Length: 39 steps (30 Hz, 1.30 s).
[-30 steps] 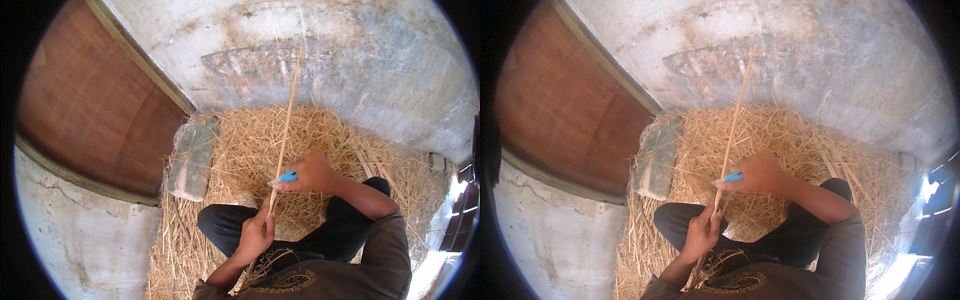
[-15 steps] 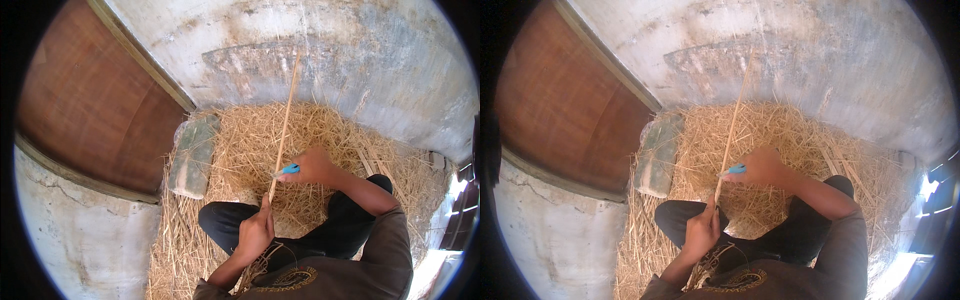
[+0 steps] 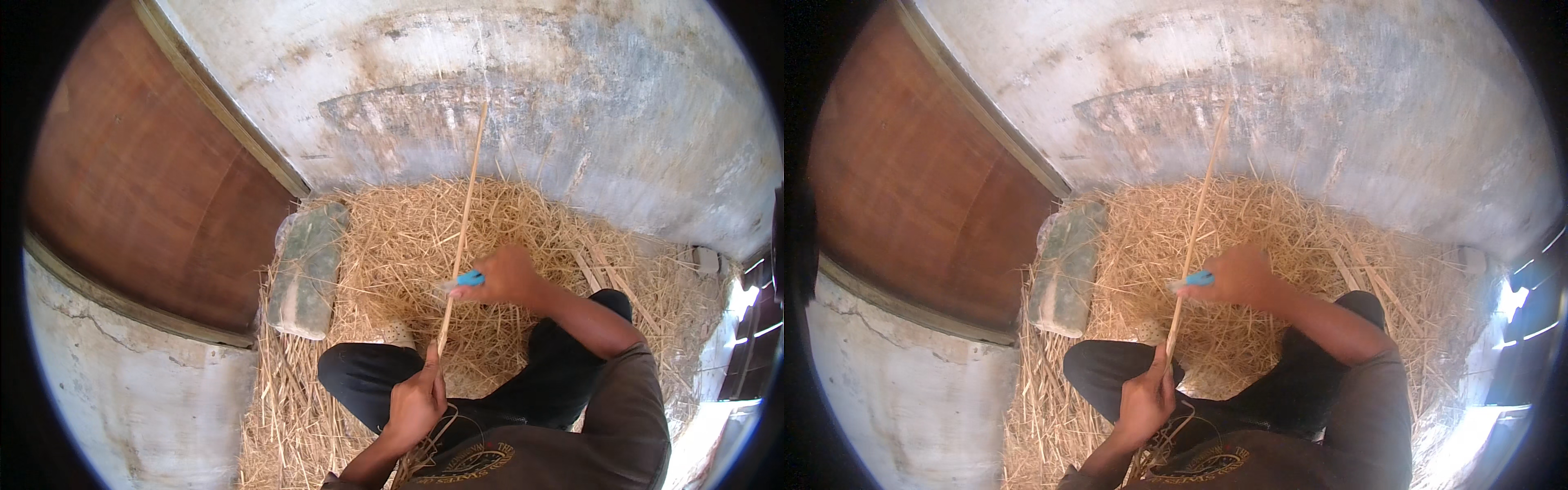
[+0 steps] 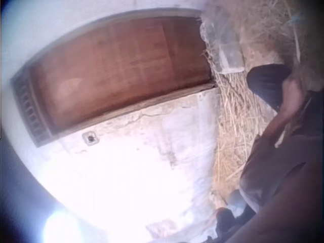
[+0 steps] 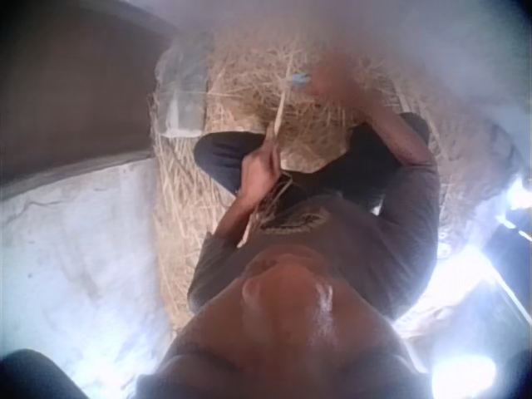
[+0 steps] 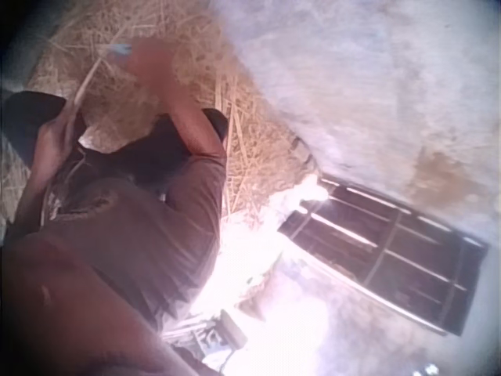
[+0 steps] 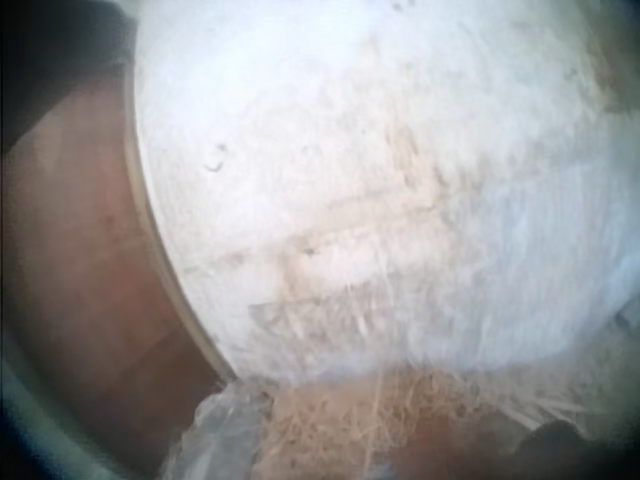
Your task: The person sits on a straw-covered floor and uses a small blue knife to peel the outer layer off a long, thin wooden stick. They hold the stick vertically and scrape downwards repeatedly, removing strips of bark.
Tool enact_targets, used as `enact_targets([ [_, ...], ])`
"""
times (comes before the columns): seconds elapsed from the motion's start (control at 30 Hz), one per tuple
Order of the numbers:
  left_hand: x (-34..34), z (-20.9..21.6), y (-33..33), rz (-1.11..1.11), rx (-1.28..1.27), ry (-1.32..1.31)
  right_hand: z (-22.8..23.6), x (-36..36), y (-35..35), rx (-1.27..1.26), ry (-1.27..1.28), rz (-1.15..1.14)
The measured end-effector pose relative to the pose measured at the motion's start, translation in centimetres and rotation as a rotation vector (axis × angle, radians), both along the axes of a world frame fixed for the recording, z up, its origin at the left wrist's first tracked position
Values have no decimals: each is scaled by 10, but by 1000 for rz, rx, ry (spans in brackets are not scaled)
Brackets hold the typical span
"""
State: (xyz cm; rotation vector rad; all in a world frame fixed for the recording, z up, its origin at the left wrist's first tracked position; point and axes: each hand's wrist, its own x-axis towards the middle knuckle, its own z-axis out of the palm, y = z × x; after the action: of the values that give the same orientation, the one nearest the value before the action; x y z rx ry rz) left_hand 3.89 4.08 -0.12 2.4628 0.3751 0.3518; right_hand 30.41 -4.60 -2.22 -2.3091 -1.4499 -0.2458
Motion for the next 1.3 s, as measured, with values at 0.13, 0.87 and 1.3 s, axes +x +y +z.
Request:
enact_targets([
  [0.13,-18,10,-8,-40,-34,67,12,77,-2,-148,113,-310],
  [0.87,-53,-34,-9,104,-701,113,-37,162,-83,-98,364,-673],
  [1.3,17,-4,-1,79,-1031,18,4,-14,-11,-35,138,170],
])
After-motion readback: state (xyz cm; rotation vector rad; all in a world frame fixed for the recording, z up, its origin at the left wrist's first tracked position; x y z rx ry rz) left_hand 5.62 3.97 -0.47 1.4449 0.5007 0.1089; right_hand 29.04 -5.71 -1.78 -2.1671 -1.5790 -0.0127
